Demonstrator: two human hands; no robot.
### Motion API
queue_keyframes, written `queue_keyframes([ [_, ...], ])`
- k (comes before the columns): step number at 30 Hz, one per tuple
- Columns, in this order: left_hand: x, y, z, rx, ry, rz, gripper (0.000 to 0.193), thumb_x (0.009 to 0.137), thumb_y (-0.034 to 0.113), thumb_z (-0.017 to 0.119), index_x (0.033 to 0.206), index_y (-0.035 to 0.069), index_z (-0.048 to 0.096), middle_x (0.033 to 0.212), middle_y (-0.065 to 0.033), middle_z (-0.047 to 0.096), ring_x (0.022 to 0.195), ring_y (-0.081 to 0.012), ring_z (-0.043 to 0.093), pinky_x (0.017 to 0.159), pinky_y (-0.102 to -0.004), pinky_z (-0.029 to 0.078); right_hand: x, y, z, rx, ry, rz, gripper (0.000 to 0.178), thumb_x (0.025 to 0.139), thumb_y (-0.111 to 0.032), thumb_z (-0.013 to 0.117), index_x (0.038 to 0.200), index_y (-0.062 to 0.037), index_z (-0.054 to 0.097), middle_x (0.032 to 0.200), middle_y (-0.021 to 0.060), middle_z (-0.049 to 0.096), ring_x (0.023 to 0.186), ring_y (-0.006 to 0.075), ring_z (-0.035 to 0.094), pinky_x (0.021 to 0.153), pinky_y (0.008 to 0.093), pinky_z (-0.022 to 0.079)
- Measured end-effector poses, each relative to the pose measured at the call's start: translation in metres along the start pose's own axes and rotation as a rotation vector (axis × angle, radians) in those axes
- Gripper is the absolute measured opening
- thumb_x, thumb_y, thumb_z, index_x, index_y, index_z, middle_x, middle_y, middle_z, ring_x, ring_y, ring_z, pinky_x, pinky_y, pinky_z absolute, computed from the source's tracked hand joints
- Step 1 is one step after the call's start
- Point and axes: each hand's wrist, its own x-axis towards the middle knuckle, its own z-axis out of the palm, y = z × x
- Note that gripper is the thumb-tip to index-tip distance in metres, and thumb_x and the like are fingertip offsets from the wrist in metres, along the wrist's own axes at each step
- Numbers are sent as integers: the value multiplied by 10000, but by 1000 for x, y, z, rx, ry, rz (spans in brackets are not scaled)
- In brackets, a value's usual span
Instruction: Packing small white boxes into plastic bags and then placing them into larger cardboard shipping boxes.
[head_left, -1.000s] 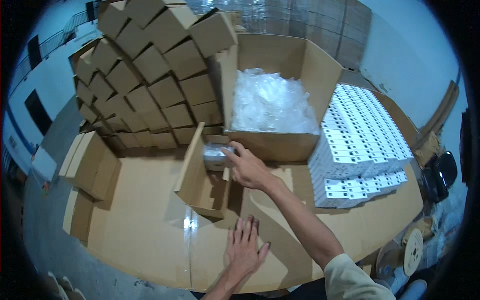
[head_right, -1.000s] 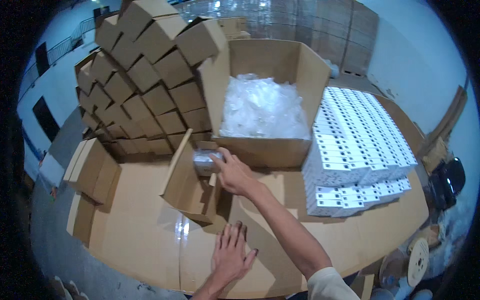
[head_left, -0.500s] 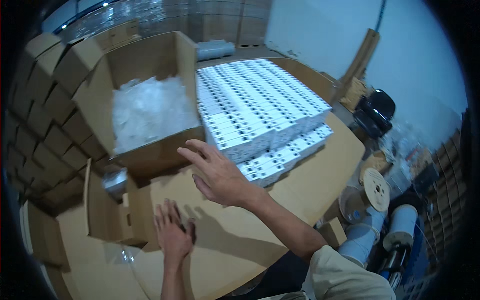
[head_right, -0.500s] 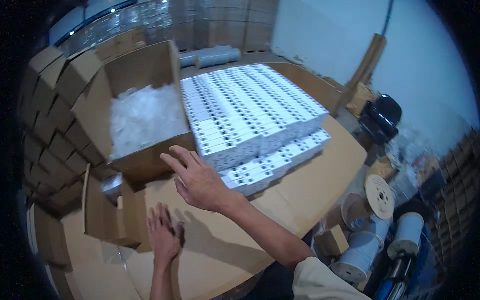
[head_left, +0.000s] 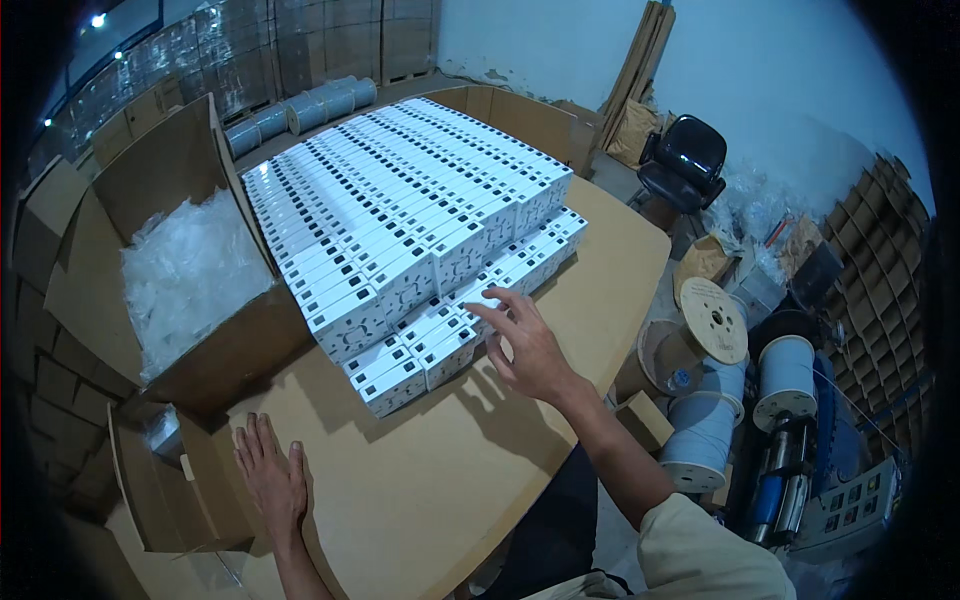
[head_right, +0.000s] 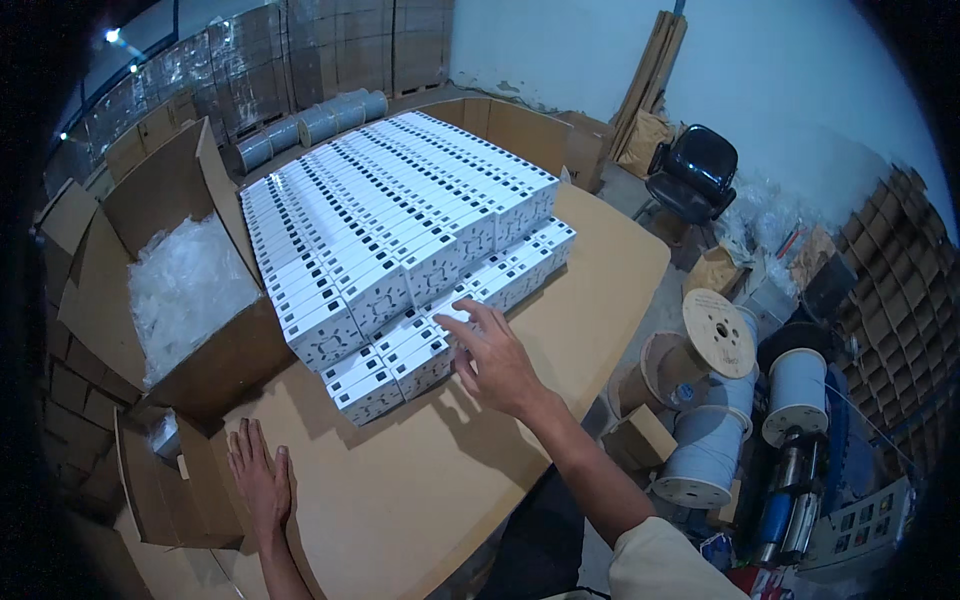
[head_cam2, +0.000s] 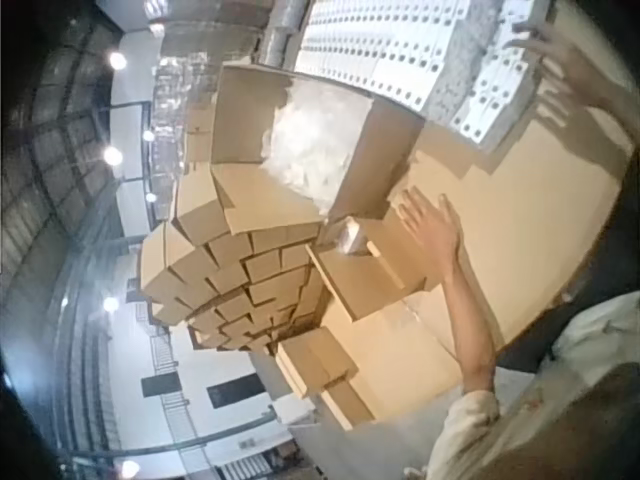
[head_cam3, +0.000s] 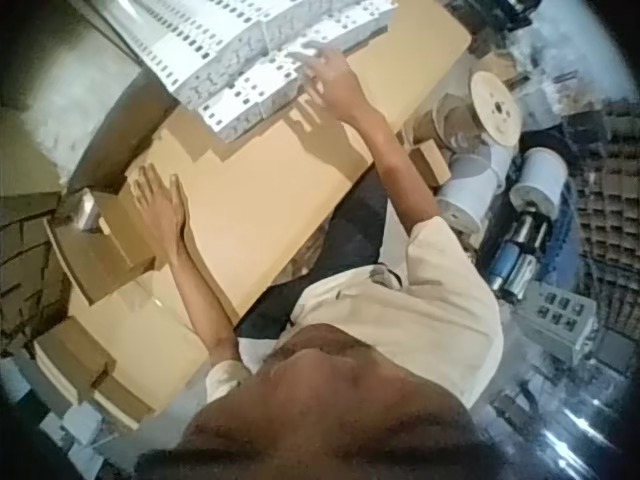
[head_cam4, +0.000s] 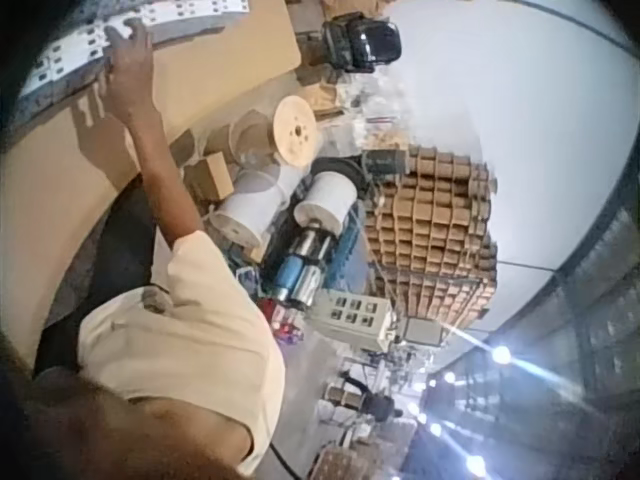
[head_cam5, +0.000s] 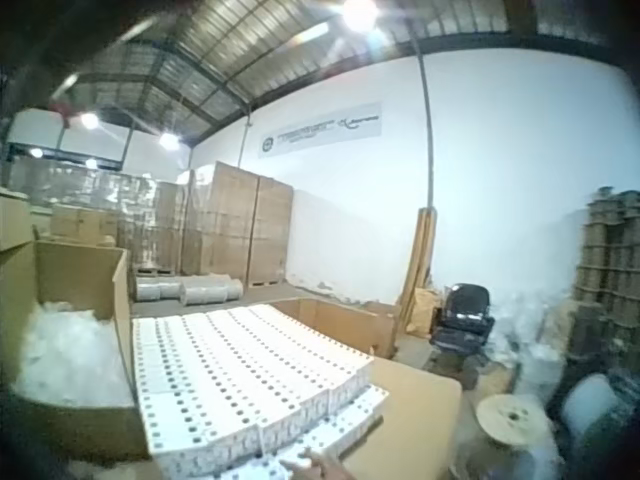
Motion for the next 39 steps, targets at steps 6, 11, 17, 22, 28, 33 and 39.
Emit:
queue_keyframes([
  [6,2,5,-4,15,-43,-39,637,1020,367,477,1568,89,307,1636,-134,267,1526,-366,174,1245,-499,109,-22,5,19,-44,8,-55,542,806,47,662,1307,-159,631,1365,135,514,1072,290,572,902,403,533],
  [11,2,4,-3,-6,-42,-36,642,1026,392,466,1570,89,308,1642,-131,259,1527,-368,171,1243,-504,106,-27,5,23,1,11,-33,536,787,47,691,1288,-135,635,1351,122,533,1038,273,578,896,391,534],
  [17,2,-2,0,-8,-25,3,645,1023,399,472,1558,72,323,1634,-134,277,1520,-373,183,1238,-508,116,-24,3,24,23,62,-55,444,771,47,702,1186,-81,609,1295,126,571,1089,322,596,895,408,532],
  [22,1,-3,-1,-23,-13,-5,636,1016,371,483,1550,63,329,1619,-144,300,1515,-377,194,1239,-507,116,-32,0,17,49,-100,16,429,756,51,708,1152,-82,607,1145,106,648,1052,329,625,884,417,529],
  [28,-3,-7,0,-147,89,49,521,983,259,564,1445,39,467,1541,-171,399,1450,-382,305,1210,-496,204,-42,-14,5,56,-148,-52,386,792,61,694,1149,-71,628,1101,111,651,955,318,653,811,400,549],
  [33,0,0,-11,-652,188,98,338,943,104,646,1272,30,618,1215,-142,624,1100,-281,614,964,-405,502,-39,-51,-2,254,-337,106,347,852,30,677,1183,-45,601,1082,132,635,887,315,662,734,391,550],
  [39,-5,-3,-35,-1280,-294,-92,224,978,102,632,1190,38,664,688,11,581,624,-58,551,552,-229,457,-18,-110,32,485,-483,94,310,909,-10,653,1209,-21,574,1055,163,618,866,324,660,692,402,541],
])
